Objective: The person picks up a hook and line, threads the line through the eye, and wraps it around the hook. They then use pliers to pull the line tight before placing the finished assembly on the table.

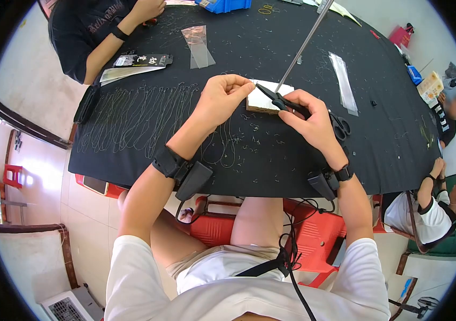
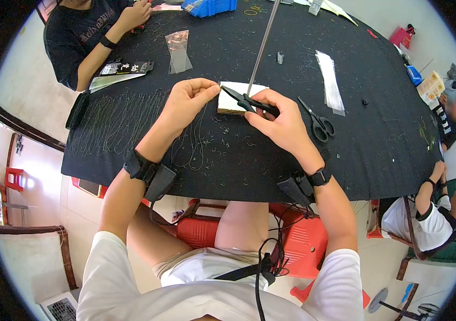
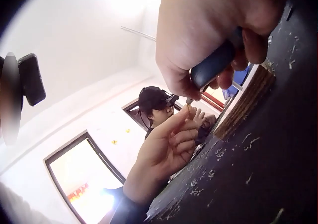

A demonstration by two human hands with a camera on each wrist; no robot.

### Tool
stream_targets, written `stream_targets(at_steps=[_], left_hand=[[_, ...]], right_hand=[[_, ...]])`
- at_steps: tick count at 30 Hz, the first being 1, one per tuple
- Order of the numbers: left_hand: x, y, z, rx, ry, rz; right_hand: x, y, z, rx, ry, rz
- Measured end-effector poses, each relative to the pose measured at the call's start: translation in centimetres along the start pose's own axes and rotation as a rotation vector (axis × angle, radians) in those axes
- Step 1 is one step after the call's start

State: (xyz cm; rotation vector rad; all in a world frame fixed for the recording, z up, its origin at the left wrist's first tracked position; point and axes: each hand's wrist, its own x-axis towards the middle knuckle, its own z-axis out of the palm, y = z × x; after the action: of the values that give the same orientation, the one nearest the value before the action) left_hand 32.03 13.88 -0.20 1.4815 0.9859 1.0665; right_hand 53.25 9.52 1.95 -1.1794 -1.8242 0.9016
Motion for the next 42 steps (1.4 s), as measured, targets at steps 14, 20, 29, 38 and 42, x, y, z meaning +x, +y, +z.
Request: stream_targets(at_steps=[14, 20, 29, 38, 42], left_hand=[[0.1, 0.0, -0.2, 0.016, 0.041, 0.026], [-0.1, 0.5, -0.2, 0.055, 0.015, 0.004], [-0.3, 0.9, -0.2, 0.072, -0.016, -0.024], [-0.2, 0.5, -0.1, 0.046, 0.012, -0.008], [-0.1, 0.3, 0.0, 0.025, 0.047, 0.016]], right_hand=[[0.0, 0.2, 0.1, -0.017, 0.001, -0.001], [0.0, 0.0, 0.1, 0.006, -0.004, -0.007], [0.0, 0.3, 0.0, -0.021, 0.003, 0.004], [0.0, 0.3, 0.1, -0.032, -0.013, 0.004], [0.0, 0.2, 0.2, 0.002, -0.01, 0.006]])
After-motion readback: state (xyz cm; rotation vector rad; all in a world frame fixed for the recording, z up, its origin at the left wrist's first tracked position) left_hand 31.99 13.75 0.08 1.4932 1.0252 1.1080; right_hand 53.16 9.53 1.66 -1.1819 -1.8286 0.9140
